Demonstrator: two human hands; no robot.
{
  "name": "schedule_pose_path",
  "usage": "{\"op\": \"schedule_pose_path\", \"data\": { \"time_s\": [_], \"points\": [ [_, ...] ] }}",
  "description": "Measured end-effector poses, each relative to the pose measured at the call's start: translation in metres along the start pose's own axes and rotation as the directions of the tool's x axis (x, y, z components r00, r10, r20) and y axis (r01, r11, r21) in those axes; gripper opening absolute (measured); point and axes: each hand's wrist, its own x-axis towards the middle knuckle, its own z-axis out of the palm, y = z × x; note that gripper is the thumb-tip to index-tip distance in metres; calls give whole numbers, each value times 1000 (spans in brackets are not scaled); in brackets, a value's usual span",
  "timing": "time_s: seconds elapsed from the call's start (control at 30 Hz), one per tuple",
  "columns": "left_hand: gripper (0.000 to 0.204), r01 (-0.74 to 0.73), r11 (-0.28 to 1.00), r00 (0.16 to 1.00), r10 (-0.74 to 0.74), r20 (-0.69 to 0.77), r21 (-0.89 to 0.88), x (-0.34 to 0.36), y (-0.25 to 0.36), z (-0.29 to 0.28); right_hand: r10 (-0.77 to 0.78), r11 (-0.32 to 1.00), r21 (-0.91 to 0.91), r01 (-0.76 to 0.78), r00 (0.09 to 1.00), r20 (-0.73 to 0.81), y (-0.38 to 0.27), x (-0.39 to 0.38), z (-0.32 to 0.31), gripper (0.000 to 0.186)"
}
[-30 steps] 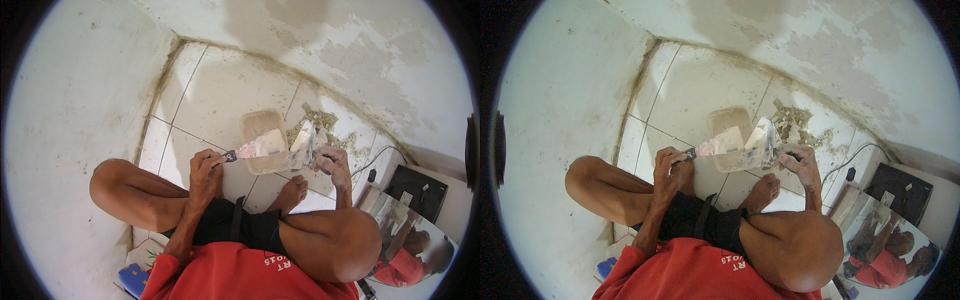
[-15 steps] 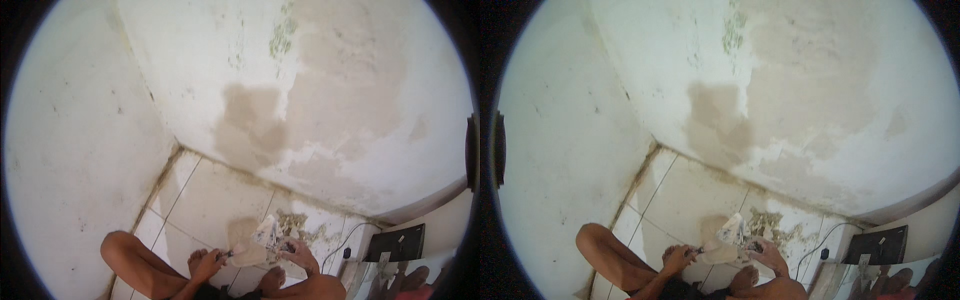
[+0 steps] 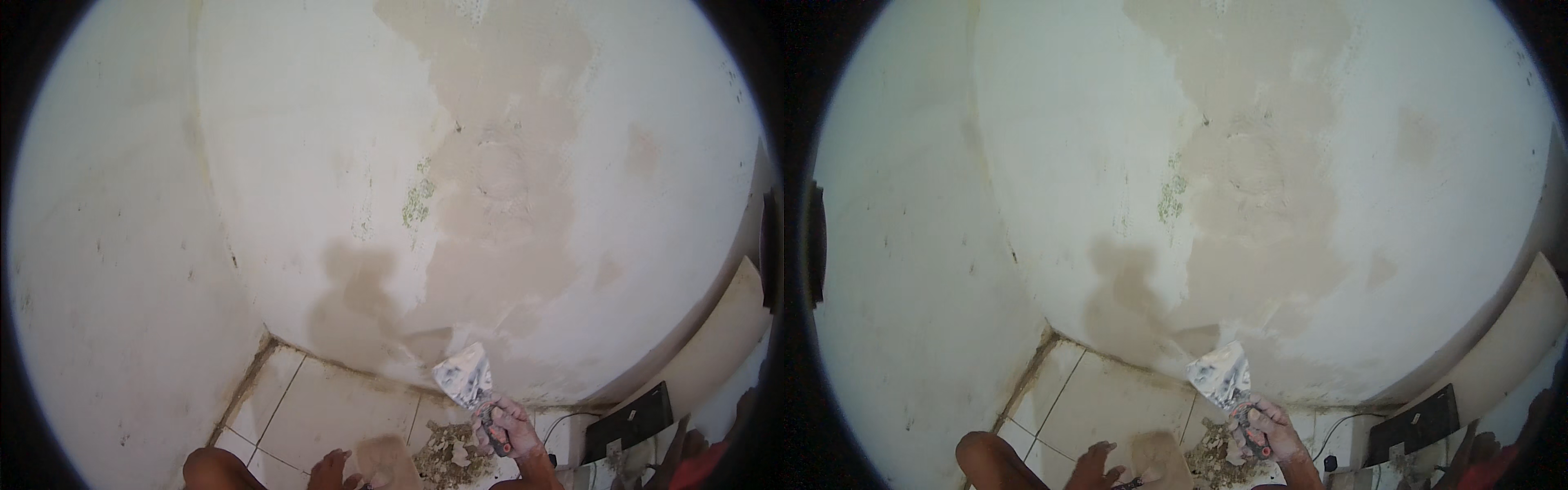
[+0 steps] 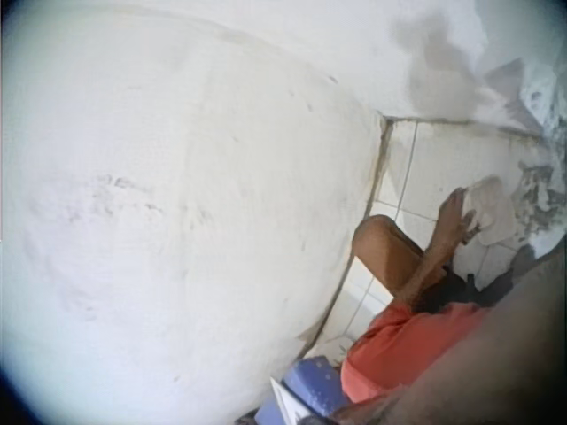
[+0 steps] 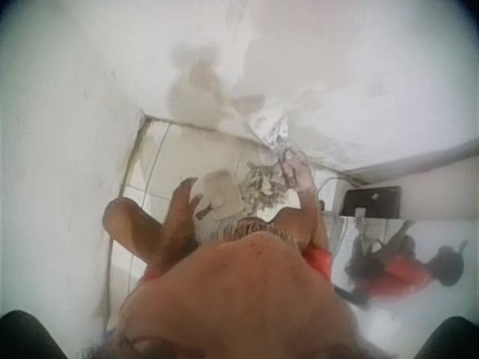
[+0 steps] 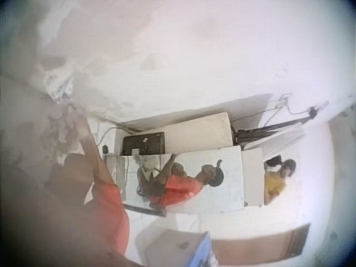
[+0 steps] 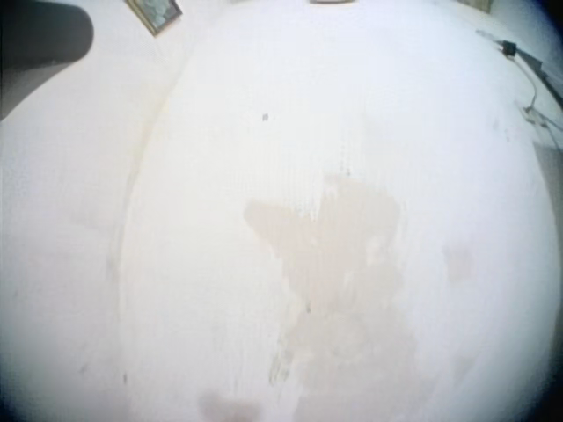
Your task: The person applies a white plaster-like material to a wall using a putty knife and smooths it out across a large patch, occasionally collecting more material from a container on the floor.
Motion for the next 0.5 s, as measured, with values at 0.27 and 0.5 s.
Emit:
{"op": "schedule_pose_path", "data": {
  "time_s": [0.27,0.5],
  "points": [
    [47,-495,846,858,439,267,200,76,96,-134,-305,934,164,318,947,-100,-69,3,62,37],
    [47,-303,911,836,113,536,280,68,60,-119,-438,854,274,441,896,-76,-119,9,105,34]
  ]
}}
